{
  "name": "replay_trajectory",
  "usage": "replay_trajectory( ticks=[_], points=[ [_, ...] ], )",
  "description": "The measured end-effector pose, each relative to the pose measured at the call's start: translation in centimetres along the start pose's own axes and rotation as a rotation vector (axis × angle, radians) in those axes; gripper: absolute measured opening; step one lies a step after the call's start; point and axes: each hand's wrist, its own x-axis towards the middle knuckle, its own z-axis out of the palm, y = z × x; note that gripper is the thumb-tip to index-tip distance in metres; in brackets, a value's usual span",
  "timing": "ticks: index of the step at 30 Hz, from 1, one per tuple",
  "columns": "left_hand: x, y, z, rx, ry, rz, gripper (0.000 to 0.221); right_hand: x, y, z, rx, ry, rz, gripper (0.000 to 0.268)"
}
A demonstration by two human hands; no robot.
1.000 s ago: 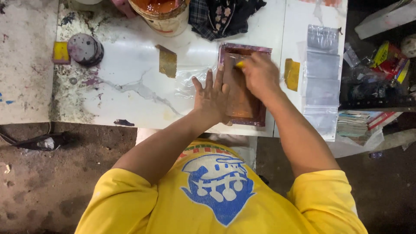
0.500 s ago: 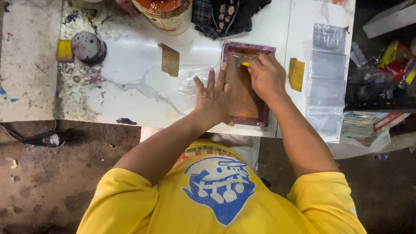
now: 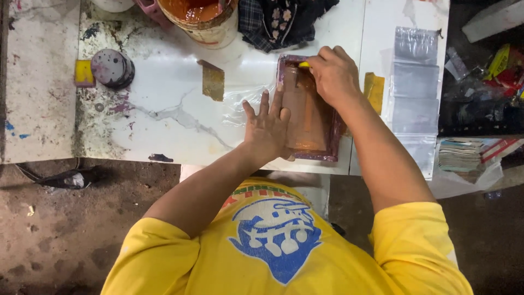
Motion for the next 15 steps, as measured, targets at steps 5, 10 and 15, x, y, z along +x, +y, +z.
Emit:
replay_trajectory(
  ticks=[5,10,15],
  points=[
    [0.0,-0.1,0.8,-0.005,0.019,0.002,0.097,-0.2,-1.0,-0.7,0.041,-0.167,-0.071,0.01],
    [-1.1,0.1,0.3,-0.022,0.093,0.032,0.097,-3.4,-2.6,0.2,0.099,-0.101,-0.197,0.019],
    [-0.4,0.0,1.3,-0.022,0.118,0.015,0.105,-8.8,-4.9,0.0,0.185,-0.163,-0.231,0.028]
  ],
)
